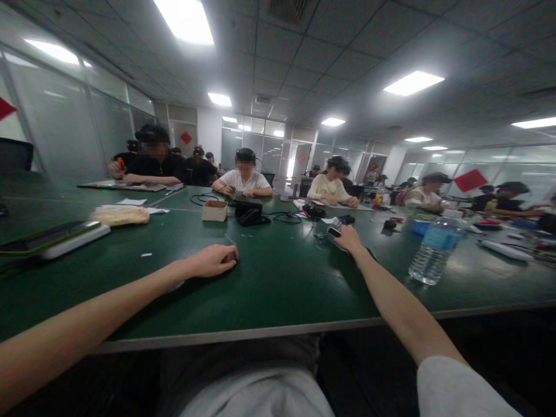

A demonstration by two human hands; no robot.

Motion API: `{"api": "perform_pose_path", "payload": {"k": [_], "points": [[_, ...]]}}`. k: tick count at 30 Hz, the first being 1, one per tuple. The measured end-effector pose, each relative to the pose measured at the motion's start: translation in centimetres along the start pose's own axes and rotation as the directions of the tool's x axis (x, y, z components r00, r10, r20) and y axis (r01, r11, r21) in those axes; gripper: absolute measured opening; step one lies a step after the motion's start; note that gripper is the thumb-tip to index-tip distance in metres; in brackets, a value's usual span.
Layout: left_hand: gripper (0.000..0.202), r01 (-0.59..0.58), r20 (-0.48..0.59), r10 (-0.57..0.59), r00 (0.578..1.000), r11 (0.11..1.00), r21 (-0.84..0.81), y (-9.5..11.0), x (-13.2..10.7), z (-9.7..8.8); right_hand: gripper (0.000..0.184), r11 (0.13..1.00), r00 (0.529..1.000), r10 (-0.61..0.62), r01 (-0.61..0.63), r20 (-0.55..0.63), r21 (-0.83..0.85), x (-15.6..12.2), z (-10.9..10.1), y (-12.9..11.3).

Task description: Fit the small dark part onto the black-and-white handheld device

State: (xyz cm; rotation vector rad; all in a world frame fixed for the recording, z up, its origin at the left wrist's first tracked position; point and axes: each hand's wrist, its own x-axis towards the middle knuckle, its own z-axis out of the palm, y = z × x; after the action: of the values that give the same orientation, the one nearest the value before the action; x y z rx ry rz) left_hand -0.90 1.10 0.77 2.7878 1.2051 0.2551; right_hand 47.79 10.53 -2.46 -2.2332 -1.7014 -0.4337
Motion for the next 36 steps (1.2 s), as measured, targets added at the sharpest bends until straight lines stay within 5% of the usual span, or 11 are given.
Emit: {"api": "perform_pose_path", "payload": {"k": [16, 36], "points": [[0.025, 0.002, 0.0, -0.002, 1.0, 1.0, 0.0, -0.3, 0.1, 0.1, 0.038, 0.999, 0.998, -0.04, 0.039, -0.046, -0.014, 0.0, -0.6, -0.2], [0.025, 0.011, 0.01, -0.011, 1.0, 1.0, 0.016, 0.5, -0.1, -0.3, 0.036, 0.988, 0.973, -0.121, 0.1, 0.195, 0.114, 0.2, -1.7, 0.2]]}}
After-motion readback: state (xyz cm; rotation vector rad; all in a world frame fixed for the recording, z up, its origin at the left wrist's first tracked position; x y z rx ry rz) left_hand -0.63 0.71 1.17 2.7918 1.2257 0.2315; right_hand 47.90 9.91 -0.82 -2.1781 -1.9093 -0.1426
